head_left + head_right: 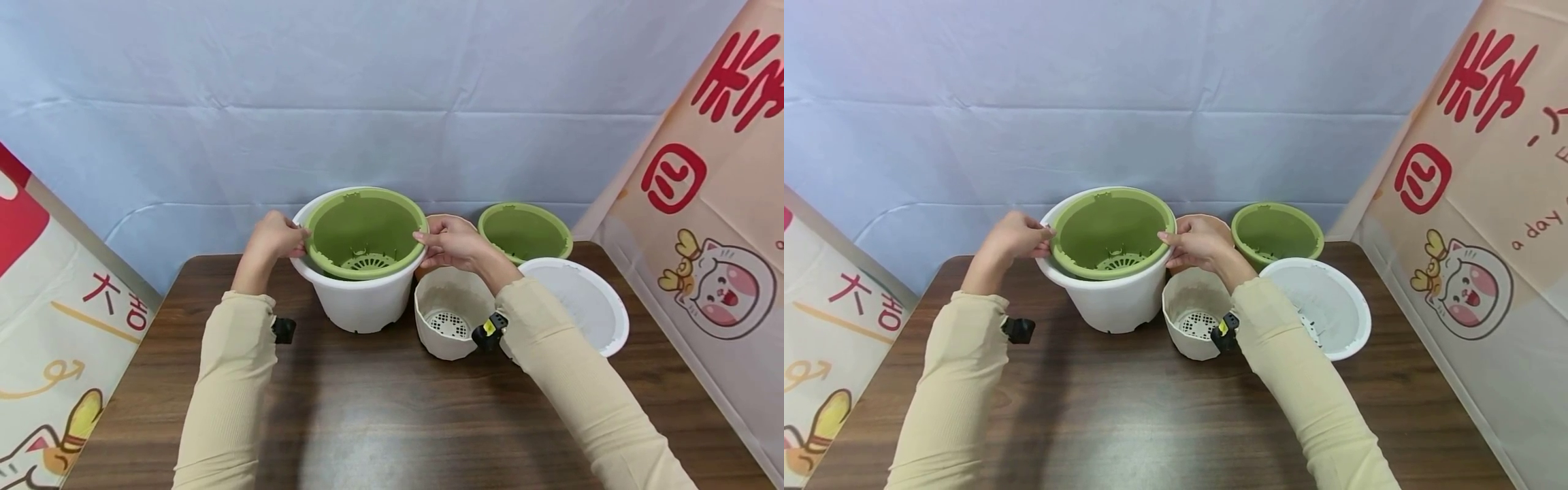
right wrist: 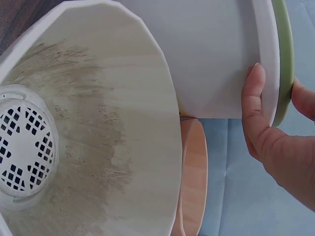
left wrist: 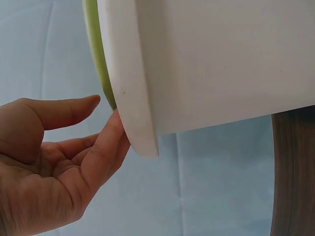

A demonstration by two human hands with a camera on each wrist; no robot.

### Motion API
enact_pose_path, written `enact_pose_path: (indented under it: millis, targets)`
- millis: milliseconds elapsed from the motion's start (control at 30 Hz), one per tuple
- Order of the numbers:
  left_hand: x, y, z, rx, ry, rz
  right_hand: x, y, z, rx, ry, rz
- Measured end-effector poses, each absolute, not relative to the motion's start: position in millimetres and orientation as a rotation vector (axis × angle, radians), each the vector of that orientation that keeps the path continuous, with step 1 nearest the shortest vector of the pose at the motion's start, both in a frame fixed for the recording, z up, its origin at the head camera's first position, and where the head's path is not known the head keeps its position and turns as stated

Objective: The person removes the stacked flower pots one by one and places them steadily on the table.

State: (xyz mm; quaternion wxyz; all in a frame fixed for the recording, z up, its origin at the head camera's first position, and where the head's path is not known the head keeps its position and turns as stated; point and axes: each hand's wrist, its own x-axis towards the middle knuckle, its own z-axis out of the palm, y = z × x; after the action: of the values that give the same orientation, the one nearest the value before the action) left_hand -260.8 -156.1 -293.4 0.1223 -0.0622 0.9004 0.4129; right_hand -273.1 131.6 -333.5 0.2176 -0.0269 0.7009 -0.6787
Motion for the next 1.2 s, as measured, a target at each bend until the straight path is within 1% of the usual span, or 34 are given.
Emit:
enact_pose_path:
  millis: [333, 667, 933, 1200]
  targets:
    - [-262.7, -159.6, -301.0, -0.175, 2.429, 1.485, -272.6, 132.3, -330.3, -0.088, 1.919, -1.880]
    - [-264.2, -159.5, -307.0, -0.159, 2.424, 1.529, -272.2, 132.5, -330.8, -0.067, 1.884, -1.904]
    - [-263.1, -164.6, -309.6, -0.142, 2.293, 1.704, -271.3, 134.4, -330.9, -0.053, 1.868, -1.907]
    - [-260.6, -167.1, -309.6, -0.146, 2.242, 1.756, -272.2, 137.9, -333.4, -0.035, 1.883, -1.899]
